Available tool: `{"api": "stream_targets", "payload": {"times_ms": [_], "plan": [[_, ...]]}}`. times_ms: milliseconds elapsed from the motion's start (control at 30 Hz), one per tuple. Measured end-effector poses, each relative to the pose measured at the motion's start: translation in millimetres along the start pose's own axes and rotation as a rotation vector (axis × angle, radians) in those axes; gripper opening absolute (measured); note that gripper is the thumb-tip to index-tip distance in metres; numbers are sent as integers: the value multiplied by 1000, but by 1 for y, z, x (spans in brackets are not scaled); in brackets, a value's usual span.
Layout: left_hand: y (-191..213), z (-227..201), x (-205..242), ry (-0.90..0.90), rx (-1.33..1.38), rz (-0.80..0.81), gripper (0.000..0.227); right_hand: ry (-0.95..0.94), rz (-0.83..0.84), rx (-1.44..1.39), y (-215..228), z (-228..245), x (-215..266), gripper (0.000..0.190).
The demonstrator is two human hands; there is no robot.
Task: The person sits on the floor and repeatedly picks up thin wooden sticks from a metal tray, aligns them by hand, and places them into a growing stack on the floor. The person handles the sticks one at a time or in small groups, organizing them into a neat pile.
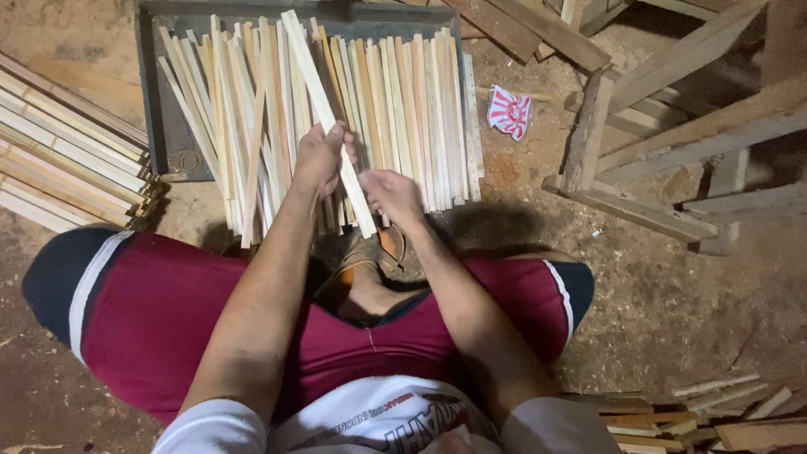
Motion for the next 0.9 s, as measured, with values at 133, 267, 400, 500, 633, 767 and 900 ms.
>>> {"api": "stream_targets", "payload": {"times_ms": [133, 267, 400, 500, 633, 767, 900], "plan": [[8, 7, -16, -52, 21, -40, 20, 150, -239, 496, 61, -64, -59, 36], [9, 18, -21, 71, 140, -80, 35, -3, -260, 720, 81, -84, -64, 43], [4, 21, -17, 171, 198, -81, 46, -18, -253, 709, 89, -102, -75, 44], [4, 24, -17, 189, 211, -34, 47, 9, -225, 691, 89, -110, -79, 47], [7, 38, -29, 189, 252, 2, 45, 42, -272, 534, 89, -106, -78, 26], [7, 45, -39, 185, 346, 47, 45, 430, -362, 373, 61, -12, -35, 8], [8, 44, -41, 176, 379, 57, 45, 668, -229, 354, 19, 17, -8, 12]]}}
Point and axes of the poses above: each hand's wrist, its own x-axis away from the middle knuckle, its own y-axis out of the back of the hand, z = x × y, the point moved 10 cm from there along -x, towards the middle knuckle, and after that the axes turned 7 degrees about -x, right-handed, at the moved point
